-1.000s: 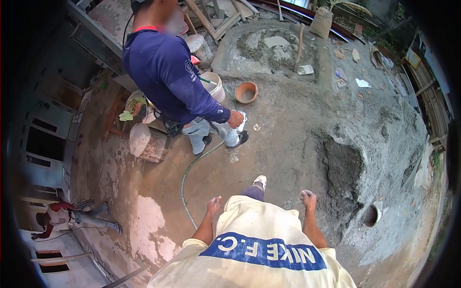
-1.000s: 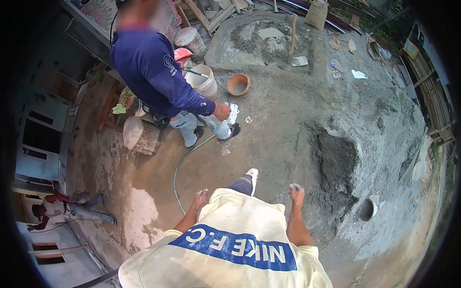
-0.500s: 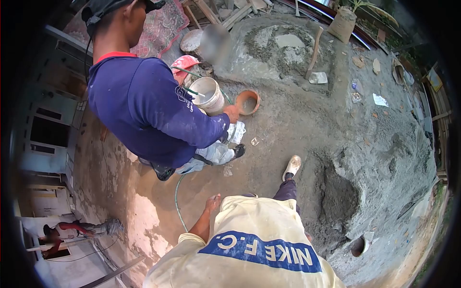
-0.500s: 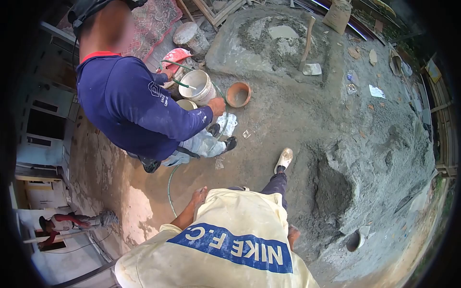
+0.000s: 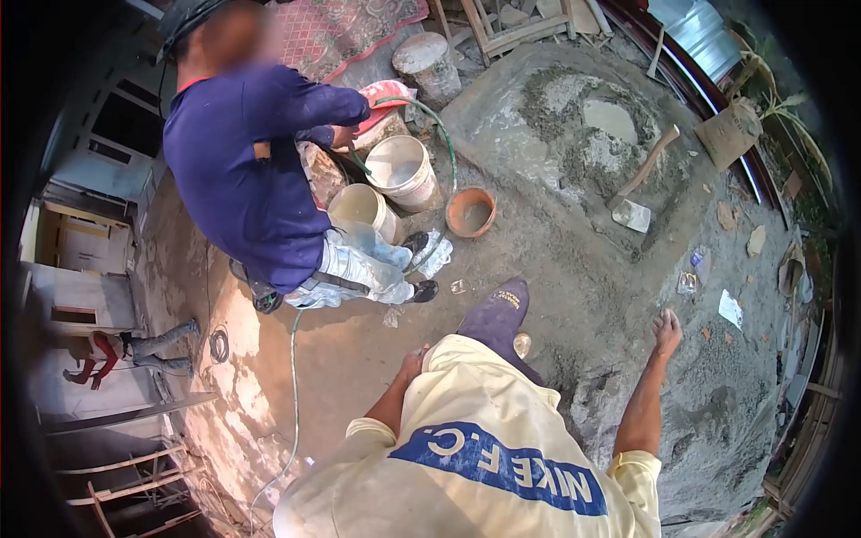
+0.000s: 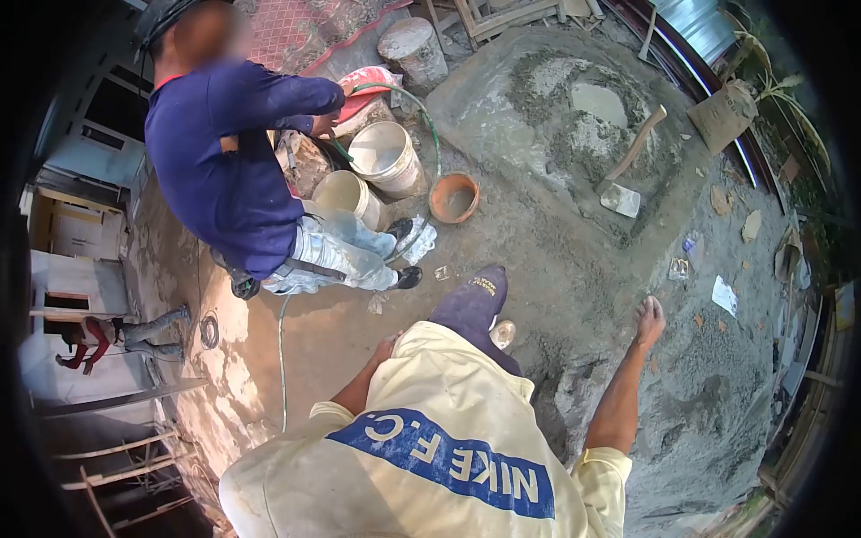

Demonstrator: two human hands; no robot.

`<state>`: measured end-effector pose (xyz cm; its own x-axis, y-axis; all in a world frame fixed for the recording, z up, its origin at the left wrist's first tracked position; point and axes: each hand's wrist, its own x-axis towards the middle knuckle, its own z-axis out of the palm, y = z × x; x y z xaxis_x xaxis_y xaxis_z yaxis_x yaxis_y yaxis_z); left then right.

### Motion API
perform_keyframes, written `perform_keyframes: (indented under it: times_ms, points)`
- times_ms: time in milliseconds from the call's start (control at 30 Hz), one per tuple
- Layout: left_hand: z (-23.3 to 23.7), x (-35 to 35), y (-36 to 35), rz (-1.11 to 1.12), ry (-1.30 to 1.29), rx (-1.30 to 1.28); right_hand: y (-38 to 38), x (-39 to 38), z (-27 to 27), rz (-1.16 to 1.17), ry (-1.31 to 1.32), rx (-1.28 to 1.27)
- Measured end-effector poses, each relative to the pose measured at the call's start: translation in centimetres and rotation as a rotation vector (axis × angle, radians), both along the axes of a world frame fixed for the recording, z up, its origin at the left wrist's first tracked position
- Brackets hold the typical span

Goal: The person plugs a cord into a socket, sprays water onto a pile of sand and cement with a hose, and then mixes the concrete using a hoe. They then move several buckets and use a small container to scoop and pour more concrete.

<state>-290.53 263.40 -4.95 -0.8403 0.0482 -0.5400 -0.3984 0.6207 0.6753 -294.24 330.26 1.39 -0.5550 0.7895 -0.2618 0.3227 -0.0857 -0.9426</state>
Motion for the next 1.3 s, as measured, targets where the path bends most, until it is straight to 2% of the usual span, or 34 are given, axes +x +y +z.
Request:
perform_keyframes:
  times_ms: [67, 167, 200, 267, 367, 400, 433, 467, 500, 567, 600, 700, 767, 867, 1000, 1133, 1200, 1233, 1300]
  points:
    - [-0.4, -2.1, 1.9, -0.055, 0.028, 0.026, 2.6, -5.0, 2.4, 0.011, 0.077, 0.034]
    - [0.4, -6.1, 5.9, 0.038, 0.022, -0.040, 1.3, -9.9, 5.4, 0.037, 0.198, -0.132]
    - [0.2, -6.9, 7.2, 0.055, 0.017, -0.032, 0.4, -10.7, 5.3, 0.072, 0.146, -0.150]
    - [-0.5, -9.4, 9.3, 0.286, -0.042, 0.060, -1.0, -12.1, 3.7, 0.155, 0.021, -0.200]
    - [-0.7, -12.9, 11.5, 0.349, -0.090, 0.105, -2.6, -11.3, -0.3, 0.267, -0.165, -0.222]
    - [0.3, -13.9, 12.7, 0.334, -0.109, 0.118, -2.8, -10.2, -1.7, 0.297, -0.208, -0.202]
    - [1.9, -15.4, 13.8, 0.456, -0.136, 0.173, -2.9, -9.6, -2.5, 0.335, -0.247, -0.181]
    - [3.5, -17.1, 14.8, 0.583, -0.160, 0.224, -3.2, -9.2, -2.4, 0.348, -0.299, -0.191]
    - [4.9, -19.0, 15.8, 0.586, -0.167, 0.229, -3.5, -9.1, -2.0, 0.368, -0.352, -0.205]
    - [7.3, -22.2, 16.8, 0.785, -0.108, 0.246, -3.7, -9.8, -0.6, 0.397, -0.391, -0.215]
    - [8.4, -23.4, 16.9, 0.809, -0.105, 0.289, -3.7, -10.3, -0.1, 0.425, -0.422, -0.229]
    - [9.1, -26.2, 16.0, 0.956, -0.007, 0.471, -2.7, -14.4, 0.1, 0.539, -0.395, -0.214]
    - [9.6, -27.8, 15.1, 1.043, 0.018, 0.442, -1.6, -17.5, 0.5, 0.610, -0.378, -0.146]
    - [10.9, -30.8, 14.6, 1.178, 0.043, 0.422, 0.0, -23.1, 1.6, 0.624, -0.289, -0.199]
    - [13.8, -32.5, 14.3, 1.367, 0.078, 0.360, 2.6, -29.5, 2.8, 0.793, -0.239, -0.121]
    - [14.7, -31.4, 15.6, 1.473, 0.183, 0.320, 5.6, -33.6, 3.4, 0.902, -0.235, -0.097]
    - [14.7, -30.6, 16.1, 1.494, 0.207, 0.322, 6.7, -35.0, 4.7, 0.881, -0.350, -0.083]
    - [14.8, -30.3, 16.5, 1.525, 0.194, 0.310, 7.6, -35.6, 4.7, 0.961, -0.303, -0.045]
    - [14.8, -29.7, 17.3, 1.571, 0.184, 0.292, 9.4, -36.8, 4.3, 0.967, -0.350, -0.031]
